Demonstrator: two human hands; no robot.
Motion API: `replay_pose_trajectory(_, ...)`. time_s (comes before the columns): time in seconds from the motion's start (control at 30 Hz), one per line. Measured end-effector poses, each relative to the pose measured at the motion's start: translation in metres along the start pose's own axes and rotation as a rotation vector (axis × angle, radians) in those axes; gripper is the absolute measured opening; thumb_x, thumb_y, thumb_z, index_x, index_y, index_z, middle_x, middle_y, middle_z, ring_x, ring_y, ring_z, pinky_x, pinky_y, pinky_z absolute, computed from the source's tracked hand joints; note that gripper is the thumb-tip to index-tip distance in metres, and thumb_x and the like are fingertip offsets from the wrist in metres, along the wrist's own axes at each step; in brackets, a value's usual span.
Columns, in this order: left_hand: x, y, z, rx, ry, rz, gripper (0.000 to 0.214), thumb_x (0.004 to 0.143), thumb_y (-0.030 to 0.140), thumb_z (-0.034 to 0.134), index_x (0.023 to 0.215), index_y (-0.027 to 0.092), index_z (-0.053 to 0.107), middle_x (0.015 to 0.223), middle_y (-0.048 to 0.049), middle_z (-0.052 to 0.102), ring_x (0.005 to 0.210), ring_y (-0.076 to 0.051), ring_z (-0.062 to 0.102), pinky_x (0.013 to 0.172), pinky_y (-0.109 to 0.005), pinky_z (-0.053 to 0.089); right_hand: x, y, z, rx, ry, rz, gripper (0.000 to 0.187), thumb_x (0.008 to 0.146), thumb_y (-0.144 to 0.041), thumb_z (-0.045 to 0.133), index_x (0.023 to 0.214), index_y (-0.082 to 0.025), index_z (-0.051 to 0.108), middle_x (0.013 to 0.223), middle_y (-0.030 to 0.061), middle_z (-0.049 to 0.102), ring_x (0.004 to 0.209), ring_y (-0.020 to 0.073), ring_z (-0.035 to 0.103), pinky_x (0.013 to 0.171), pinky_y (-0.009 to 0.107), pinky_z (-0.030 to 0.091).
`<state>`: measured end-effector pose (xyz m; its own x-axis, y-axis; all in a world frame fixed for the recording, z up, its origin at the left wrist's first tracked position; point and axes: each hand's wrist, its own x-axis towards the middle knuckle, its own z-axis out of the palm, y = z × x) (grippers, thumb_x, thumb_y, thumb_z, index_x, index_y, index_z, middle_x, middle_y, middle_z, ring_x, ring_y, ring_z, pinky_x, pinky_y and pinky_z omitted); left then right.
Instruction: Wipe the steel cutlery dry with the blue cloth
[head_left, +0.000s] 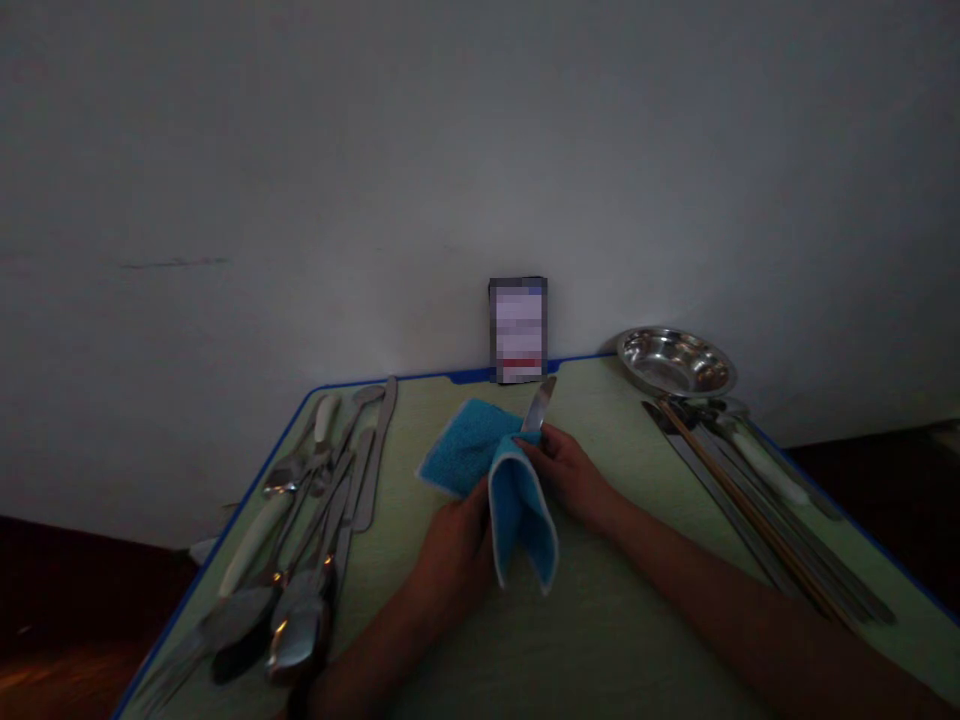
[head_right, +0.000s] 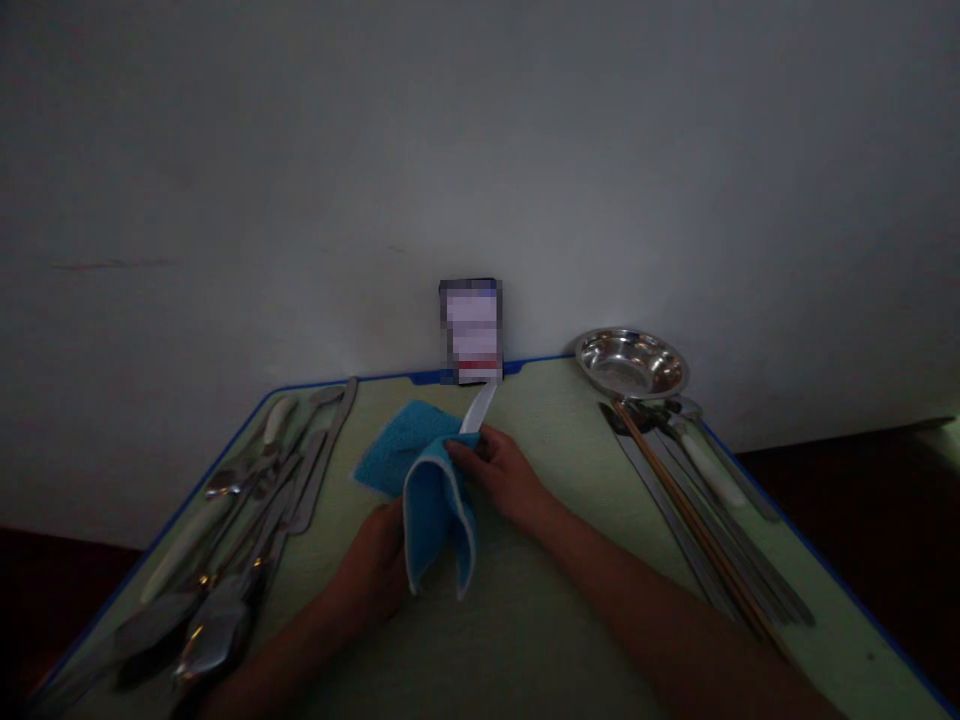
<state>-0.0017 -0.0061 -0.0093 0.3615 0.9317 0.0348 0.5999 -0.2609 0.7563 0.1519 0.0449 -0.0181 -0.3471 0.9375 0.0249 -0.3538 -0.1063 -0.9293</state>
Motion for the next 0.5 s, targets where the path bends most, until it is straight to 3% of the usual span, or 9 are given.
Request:
replay_pose_trajectory(0.3,0.002,0.012,0.0,0.247,-0.057,-0.069,0.025,0.086,0.026,0.032,0.092,0.017,0.055,0.073,-0.0054,0.066,0.062,-0.019,0.062,0.057,-0.028,0.041,0.003,-0.008,-0.004,0.196,0.24,0.065,0.02,0.061,-0.038,0.068,0.068,-0.02,0.062,0.055,-0.0039,0.061,0.052,0.0119,0.054,0.056,0.025,0.044)
replay_pose_trajectory(0.5,0.0,0.018,-0.002,0.192,-0.093,-0.026,0.025,0.09,0.028,0.032,0.1,0.018,0.053,0.076,-0.0033,0.066,0.067,-0.017,0.062,0.059,-0.025,0.041,0.009,-0.007,-0.015,0.205,0.429,0.021,0.023,0.058,-0.04,0.068,0.069,-0.021,0.063,0.061,-0.0009,0.066,0.058,0.0162,0.06,0.058,0.029,0.048)
